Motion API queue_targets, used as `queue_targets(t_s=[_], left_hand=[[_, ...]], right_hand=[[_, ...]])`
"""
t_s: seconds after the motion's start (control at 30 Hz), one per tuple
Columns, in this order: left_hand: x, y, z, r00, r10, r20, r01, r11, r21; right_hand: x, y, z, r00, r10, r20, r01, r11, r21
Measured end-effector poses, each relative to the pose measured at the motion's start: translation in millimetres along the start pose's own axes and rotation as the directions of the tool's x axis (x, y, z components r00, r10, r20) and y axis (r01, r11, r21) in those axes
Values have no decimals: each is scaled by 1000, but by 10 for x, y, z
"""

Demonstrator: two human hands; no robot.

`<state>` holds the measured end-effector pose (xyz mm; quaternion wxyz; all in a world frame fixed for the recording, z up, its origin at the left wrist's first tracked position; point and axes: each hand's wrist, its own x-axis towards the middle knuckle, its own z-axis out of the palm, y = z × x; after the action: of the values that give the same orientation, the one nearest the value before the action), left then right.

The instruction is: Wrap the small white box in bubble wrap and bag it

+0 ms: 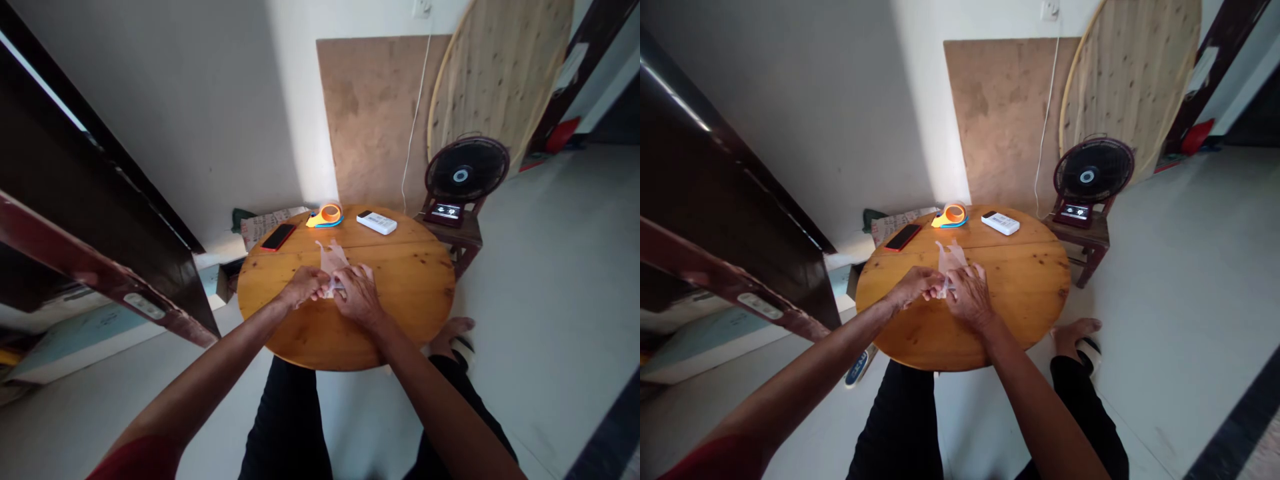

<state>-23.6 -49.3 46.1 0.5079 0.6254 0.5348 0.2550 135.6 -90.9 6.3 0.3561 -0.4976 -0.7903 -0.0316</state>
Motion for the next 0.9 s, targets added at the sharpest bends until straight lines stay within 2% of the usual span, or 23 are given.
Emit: queue_targets(t_s=[0.1, 0.17, 0.23, 0.33, 0.47, 0.57, 0.7, 0.9], left_hand=[[1, -48, 77, 975, 204, -93, -168, 939, 300], [-9, -90, 110, 912, 391, -123, -279, 812, 512], [-21, -140, 124, 840, 532, -109, -351, 684, 639], [-19, -233, 139, 737, 671, -76, -459, 580, 673], [16, -373, 217, 628, 771, -112, -526, 525, 669], [38, -453, 287, 600, 783, -164, -502, 528, 685], [49, -510, 310, 595, 788, -159, -494, 514, 701], [27, -545, 294, 596, 787, -161, -504, 522, 688]], right_hand=[[-11, 11, -15, 1000, 5, -16, -4, 1000, 8], [-17, 28, -40, 999, 16, -29, -16, 1000, 9], [-21, 62, -66, 998, 52, -41, -52, 999, 0], [-23, 143, -80, 986, 154, -61, -157, 987, -42], [-32, 238, -37, 970, 233, -67, -239, 966, -101], [-44, 277, 12, 960, 274, -66, -280, 952, -122], [-53, 321, 49, 928, 365, -71, -372, 917, -142], [-28, 322, -7, 838, 544, -42, -544, 826, -145]])
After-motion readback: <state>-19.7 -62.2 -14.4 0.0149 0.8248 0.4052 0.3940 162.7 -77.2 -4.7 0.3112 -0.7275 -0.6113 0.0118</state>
